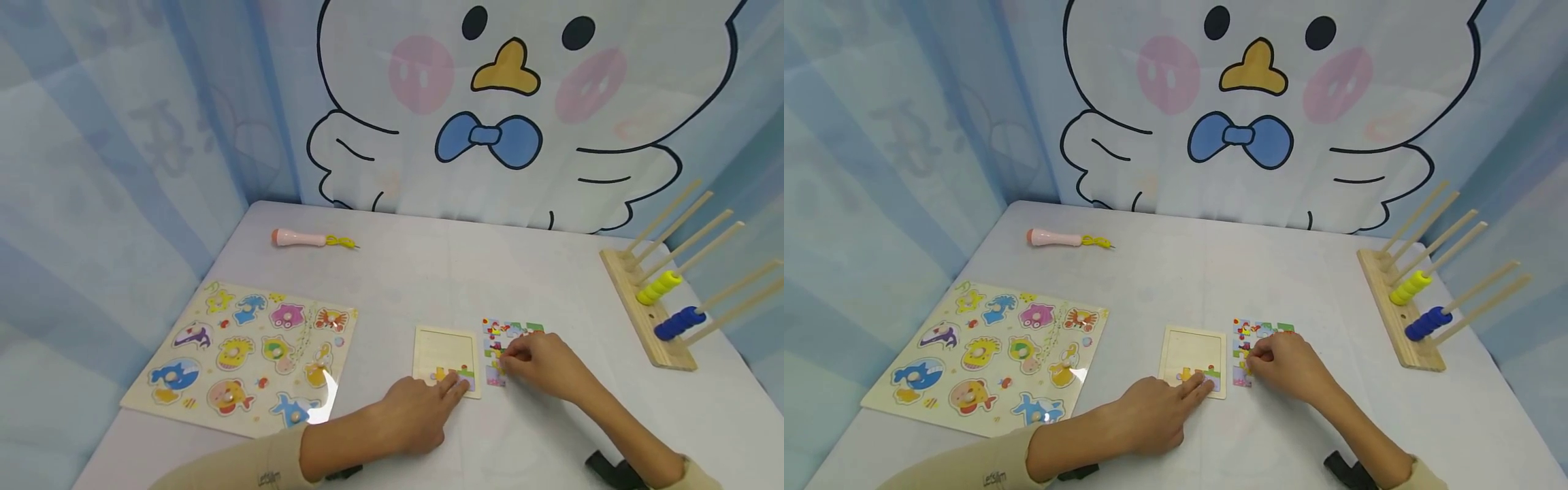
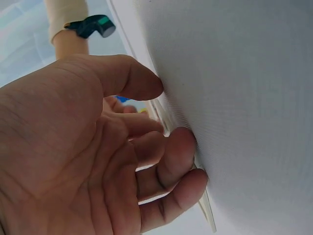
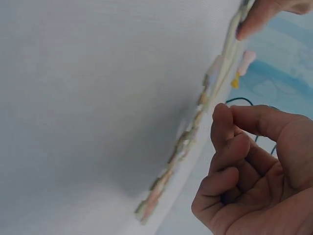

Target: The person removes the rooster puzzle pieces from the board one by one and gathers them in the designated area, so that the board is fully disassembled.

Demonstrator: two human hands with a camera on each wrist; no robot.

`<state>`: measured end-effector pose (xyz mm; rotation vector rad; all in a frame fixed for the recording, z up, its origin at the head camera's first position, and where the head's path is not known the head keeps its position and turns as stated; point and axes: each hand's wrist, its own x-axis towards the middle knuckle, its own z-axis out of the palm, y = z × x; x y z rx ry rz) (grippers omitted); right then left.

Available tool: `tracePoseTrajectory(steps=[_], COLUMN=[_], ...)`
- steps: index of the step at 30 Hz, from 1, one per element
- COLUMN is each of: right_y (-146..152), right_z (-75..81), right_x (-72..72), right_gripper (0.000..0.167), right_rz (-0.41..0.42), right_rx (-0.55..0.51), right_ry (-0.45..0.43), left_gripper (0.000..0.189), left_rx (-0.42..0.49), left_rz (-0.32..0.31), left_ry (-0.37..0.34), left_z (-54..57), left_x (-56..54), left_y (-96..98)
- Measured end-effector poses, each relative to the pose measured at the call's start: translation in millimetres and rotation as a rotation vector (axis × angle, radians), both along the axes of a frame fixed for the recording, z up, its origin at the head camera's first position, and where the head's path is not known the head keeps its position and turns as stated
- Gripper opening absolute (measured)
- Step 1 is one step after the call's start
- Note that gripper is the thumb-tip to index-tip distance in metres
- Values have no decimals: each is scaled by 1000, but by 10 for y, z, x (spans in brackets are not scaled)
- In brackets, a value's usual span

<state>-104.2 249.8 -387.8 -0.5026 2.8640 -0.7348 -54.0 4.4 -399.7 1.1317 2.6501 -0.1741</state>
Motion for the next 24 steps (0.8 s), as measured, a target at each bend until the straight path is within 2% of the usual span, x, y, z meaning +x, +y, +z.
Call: tracePoseTrajectory(steps=[3, 6, 10, 13, 19, 24], right_y=[-79, -206, -380, -468, -532, -555], right_z=[54, 79, 54, 21, -16, -29], right_x=[-20, -41, -78, -114, -156, -177], right_gripper=[6, 5, 7, 11, 19, 22], right_rz=[34, 115, 207, 261, 316, 321], right_rx=[-40, -89, -131, -119, -61, -45], right_ry=[11, 4, -68, -99, -79, -80], left_gripper=[66, 65, 66, 66, 66, 58], left_rx=[-23, -25, -3, 10, -1, -30], left_rz=[3, 6, -2, -5, -15, -109], left_ry=[11, 32, 58, 68, 98, 159], left_z=[5, 14, 14, 1, -6, -14], left_x=[4, 14, 33, 42, 69, 129], left_y=[-8, -20, -29, -22, -14, -25])
